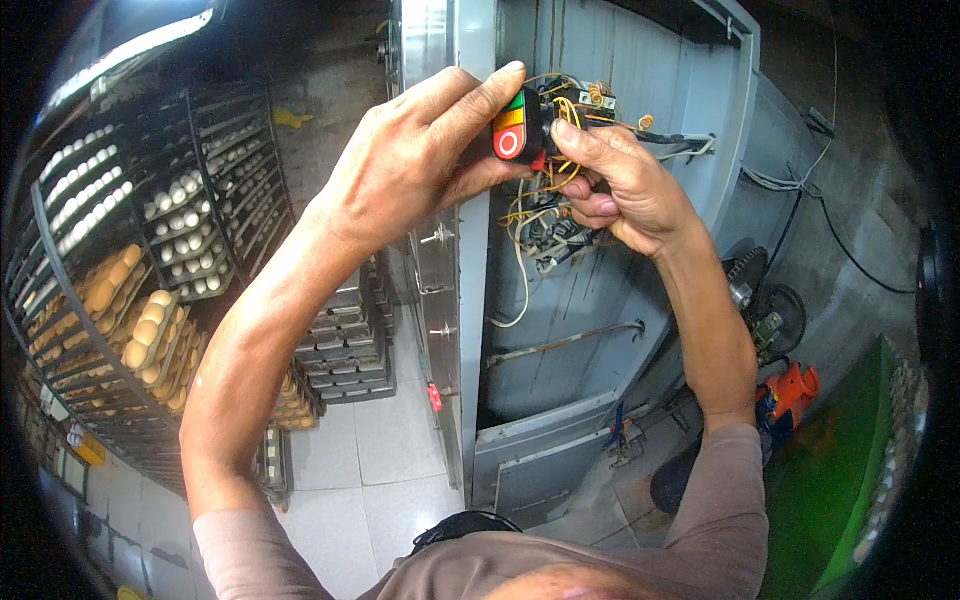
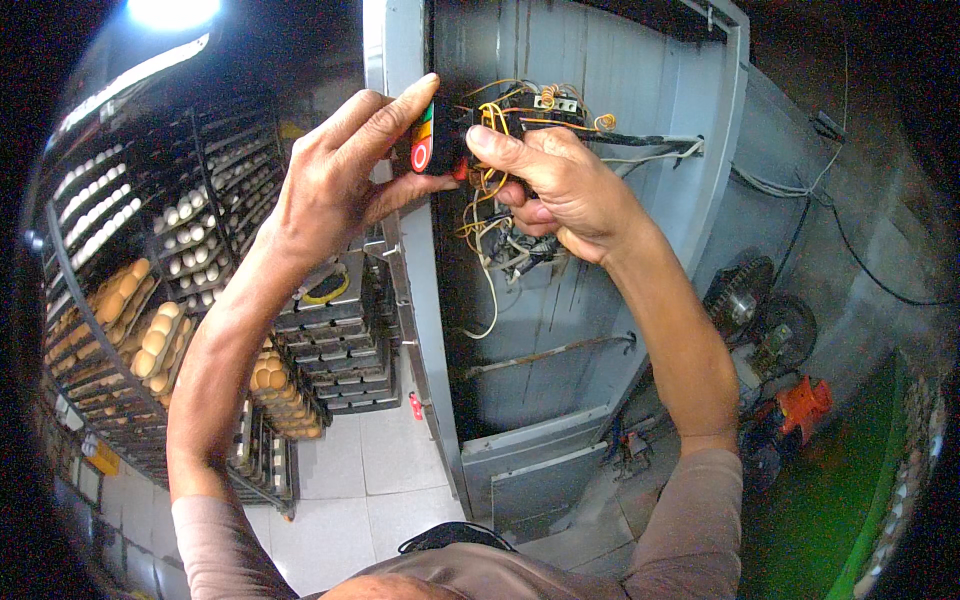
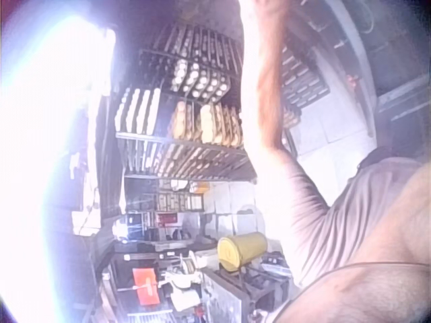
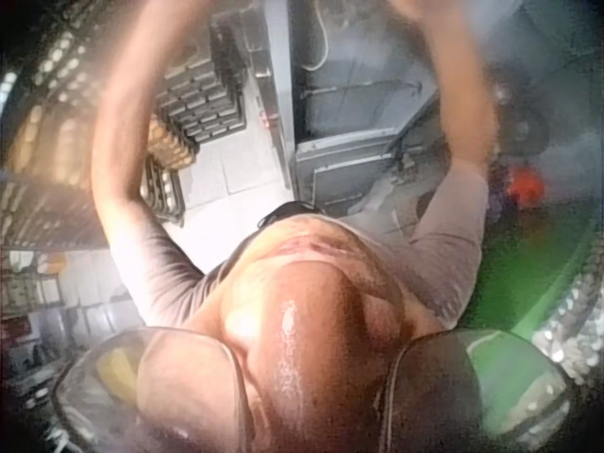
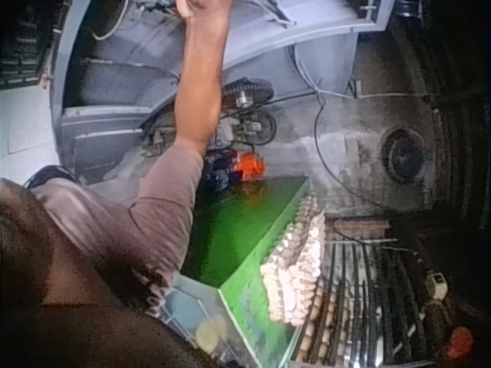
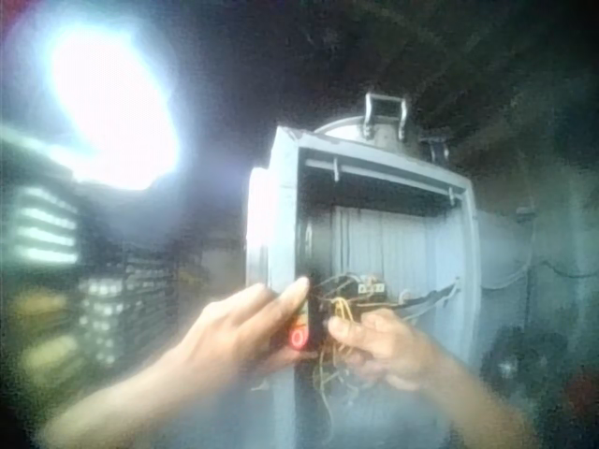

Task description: The person opens a metal panel on a large industrial machine and removes a dual-button switch. They manipulate the switch and its attached wires, then reinsert the switch into the panel and close the door.

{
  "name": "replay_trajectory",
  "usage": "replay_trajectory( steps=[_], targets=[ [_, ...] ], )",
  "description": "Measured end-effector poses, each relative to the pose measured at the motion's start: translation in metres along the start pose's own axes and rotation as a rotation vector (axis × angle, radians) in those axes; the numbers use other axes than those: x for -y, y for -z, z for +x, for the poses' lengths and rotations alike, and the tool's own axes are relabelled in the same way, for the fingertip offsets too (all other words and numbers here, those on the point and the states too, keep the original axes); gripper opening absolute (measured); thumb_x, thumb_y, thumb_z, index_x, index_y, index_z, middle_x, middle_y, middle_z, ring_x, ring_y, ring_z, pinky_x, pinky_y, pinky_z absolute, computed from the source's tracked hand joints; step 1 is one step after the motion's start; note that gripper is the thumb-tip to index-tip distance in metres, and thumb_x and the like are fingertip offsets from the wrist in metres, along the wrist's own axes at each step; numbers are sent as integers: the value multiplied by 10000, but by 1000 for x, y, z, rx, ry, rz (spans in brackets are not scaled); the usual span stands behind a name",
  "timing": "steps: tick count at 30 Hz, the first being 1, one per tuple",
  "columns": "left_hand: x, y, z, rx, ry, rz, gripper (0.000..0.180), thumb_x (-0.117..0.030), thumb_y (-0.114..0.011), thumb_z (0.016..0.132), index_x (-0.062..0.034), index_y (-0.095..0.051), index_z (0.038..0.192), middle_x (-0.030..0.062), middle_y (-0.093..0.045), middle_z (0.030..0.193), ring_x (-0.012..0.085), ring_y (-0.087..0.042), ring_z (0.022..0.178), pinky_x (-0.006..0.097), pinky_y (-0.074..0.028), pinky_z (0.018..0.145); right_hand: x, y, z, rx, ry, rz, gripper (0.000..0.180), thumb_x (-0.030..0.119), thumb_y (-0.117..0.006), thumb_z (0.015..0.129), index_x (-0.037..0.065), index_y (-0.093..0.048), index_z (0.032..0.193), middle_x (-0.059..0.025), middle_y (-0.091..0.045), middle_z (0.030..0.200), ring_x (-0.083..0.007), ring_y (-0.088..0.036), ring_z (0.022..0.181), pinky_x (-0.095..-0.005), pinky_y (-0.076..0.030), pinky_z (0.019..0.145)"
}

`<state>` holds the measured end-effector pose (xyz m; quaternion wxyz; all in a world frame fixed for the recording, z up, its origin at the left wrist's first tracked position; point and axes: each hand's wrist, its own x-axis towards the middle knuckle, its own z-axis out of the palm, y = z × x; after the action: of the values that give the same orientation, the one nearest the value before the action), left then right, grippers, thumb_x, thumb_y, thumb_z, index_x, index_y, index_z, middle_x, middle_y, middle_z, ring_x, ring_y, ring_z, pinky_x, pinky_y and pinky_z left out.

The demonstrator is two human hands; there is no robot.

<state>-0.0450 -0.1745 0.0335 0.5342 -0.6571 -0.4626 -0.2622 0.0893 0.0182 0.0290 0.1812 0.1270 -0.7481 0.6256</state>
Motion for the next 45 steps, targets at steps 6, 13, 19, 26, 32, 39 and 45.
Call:
replay_trajectory(
  steps=[6, 13, 19, 26, 32, 39, 45],
  targets=[
    [6, 1, 10, 5, -110, 55, 728, -205, -838, 708, -77, -557, 1367, 84, -534, 808, 230, -566, 686, 354, -498, 632, 7, 3, 1, 32, -28, 75, 370, 411, -661, 940, 70, -580, 822, 1, -512, 640, 8, -349, 408, -172, -223, 358],
    [15, -6, 17, 89, -201, 94, 728, -203, -830, 668, -192, -563, 1345, 85, -538, 1036, 255, -568, 901, 349, -479, 706, 3, 12, 5, 63, -52, 143, 292, 391, -664, 939, 103, -623, 927, -7, -533, 675, 6, -346, 420, -169, -236, 380],
    [18, -3, 19, 154, -283, 136, 695, -209, -798, 692, -165, -526, 1330, 89, -531, 1282, 312, -523, 1119, 436, -418, 926, -2, 14, 11, 187, -59, 228, 258, 370, -632, 961, 112, -626, 954, -7, -553, 704, -4, -334, 424, -177, -238, 397],
    [30, -7, 36, 232, -502, -38, 458, -147, -764, 733, -124, -571, 1148, 83, -552, 1195, 316, -531, 1149, 443, -440, 945, -4, 24, 15, 219, -112, 271, 270, 384, -609, 959, 114, -614, 958, 2, -564, 697, -19, -354, 435, -202, -246, 401],
    [31, 0, 45, 362, -514, -34, 380, -130, -751, 746, -82, -597, 1090, 99, -564, 1161, 305, -545, 1106, 416, -463, 940, -8, 27, 21, 231, -141, 290, 286, 408, -580, 955, 123, -609, 941, 1, -565, 688, -22, -354, 436, -206, -255, 409],
    [37, -4, 43, 346, -530, -49, 378, -147, -744, 755, -46, -577, 1078, 118, -564, 1163, 306, -551, 1104, 412, -467, 944, -10, 22, 25, 200, -128, 281, 287, 406, -578, 956, 122, -611, 928, 6, -557, 687, -19, -345, 428, -199, -241, 399],
    [37, -2, 44, 355, -534, -13, 407, -192, -746, 768, -91, -584, 1127, 103, -553, 1215, 307, -521, 1170, 431, -435, 974, -8, 21, 23, 180, -116, 262, 288, 408, -590, 955, 123, -614, 920, 5, -555, 702, -15, -352, 429, -189, -237, 393]
  ],
)
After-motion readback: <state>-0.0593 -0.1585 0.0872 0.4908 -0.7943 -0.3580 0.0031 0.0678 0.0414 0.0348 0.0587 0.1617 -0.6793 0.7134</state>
